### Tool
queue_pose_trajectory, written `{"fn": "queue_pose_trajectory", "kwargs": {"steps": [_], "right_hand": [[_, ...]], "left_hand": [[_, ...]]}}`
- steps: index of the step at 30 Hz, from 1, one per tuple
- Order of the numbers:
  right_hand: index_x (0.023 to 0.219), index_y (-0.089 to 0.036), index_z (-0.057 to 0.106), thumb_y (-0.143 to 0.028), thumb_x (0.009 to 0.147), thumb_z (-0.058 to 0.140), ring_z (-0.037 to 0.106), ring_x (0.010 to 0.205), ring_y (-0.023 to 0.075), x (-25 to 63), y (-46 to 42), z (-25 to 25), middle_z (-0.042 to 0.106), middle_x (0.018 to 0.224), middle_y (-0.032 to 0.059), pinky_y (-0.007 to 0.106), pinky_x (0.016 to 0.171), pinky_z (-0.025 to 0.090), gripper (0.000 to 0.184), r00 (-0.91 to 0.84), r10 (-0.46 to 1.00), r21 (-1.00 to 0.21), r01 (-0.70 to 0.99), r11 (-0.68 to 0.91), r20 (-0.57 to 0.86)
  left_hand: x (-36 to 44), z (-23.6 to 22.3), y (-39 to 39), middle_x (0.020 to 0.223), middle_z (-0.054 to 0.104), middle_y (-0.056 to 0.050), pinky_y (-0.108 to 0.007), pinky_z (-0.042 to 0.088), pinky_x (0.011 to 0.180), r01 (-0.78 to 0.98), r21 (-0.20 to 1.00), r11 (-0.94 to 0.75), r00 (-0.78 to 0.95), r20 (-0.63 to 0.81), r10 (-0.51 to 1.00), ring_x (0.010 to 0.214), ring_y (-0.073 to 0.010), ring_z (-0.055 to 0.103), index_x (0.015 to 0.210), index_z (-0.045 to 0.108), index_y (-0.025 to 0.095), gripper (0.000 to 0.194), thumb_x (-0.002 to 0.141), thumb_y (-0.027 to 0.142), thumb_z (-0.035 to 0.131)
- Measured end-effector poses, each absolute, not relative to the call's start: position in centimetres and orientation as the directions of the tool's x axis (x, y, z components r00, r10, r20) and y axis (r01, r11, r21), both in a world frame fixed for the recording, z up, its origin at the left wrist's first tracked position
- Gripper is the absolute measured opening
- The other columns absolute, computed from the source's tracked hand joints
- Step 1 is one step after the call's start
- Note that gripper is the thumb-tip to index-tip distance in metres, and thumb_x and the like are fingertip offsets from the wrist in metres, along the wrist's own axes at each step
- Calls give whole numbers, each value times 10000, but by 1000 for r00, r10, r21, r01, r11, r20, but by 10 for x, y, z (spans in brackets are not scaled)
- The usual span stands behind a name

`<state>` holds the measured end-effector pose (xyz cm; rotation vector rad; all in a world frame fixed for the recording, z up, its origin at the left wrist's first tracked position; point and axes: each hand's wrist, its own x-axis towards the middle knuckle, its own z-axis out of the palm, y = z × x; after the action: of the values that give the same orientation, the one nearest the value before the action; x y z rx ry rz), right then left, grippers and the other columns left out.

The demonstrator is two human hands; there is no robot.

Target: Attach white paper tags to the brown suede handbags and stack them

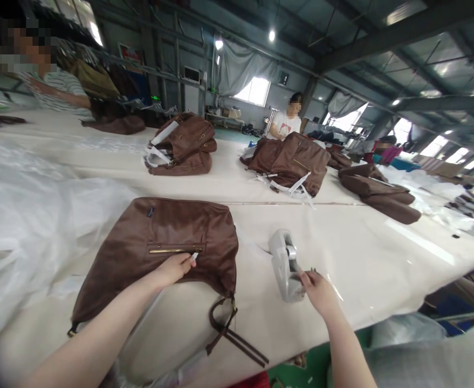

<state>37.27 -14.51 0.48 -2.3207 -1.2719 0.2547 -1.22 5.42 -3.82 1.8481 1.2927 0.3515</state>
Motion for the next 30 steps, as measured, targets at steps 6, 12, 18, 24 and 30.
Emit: {"fn": "queue_pose_trajectory", "kwargs": {"steps": [6, 12, 18, 24, 30], "right_hand": [[813, -185, 749, -566, 670, 624, 660, 836, 271, 376, -156, -9, 740, 881, 97, 345, 704, 507, 426, 634, 773, -836, 410, -365, -27], [802, -171, 748, -555, 619, 680, 654, 842, 280, 361, -165, 4, 736, 883, 105, 354, 700, 516, 430, 697, 717, -920, 294, -258, 22], [774, -186, 733, -518, 661, 703, 639, 861, 252, 355, -194, 9, 721, 896, 86, 313, 730, 503, 352, 688, 726, -933, 268, -240, 11], [707, -176, 685, -549, 632, 666, 543, 485, 169, 357, -206, -27, 614, 555, 32, 289, 489, 420, 382, 672, 723, -913, 180, -365, -157], [824, -240, 712, -467, 698, 566, 638, 645, 310, 393, -239, -12, 712, 751, 111, 373, 538, 429, 298, 873, 472, -468, 469, -749, 119]], "left_hand": [[-14, -44, 54, 531, 448, 43, -221, 266, 496, 600, 794, -92, 442, -234, 866, 476, -116, 378, 741, 591, 186, 279, 862, 346, 398], [-14, -53, 59, 525, 441, 52, -221, 269, 486, 601, 796, -78, 451, -257, 855, 459, -104, 358, 765, 584, 180, 332, 876, 426, 392], [-15, -48, 57, 514, 434, 56, -213, 253, 456, 603, 798, -17, 431, -307, 848, 431, -94, 346, 765, 577, 171, 325, 878, 415, 394], [-19, -38, 55, 448, 392, 66, -216, 233, 430, 656, 750, 82, 392, -431, 813, 377, -92, 315, 753, 580, 165, 317, 889, 388, 400], [-19, -35, 44, 450, 387, 59, -221, 227, 425, 582, 810, 74, 398, -363, 842, 388, -93, 320, 662, 505, 176, 379, 896, 446, 376]]}}
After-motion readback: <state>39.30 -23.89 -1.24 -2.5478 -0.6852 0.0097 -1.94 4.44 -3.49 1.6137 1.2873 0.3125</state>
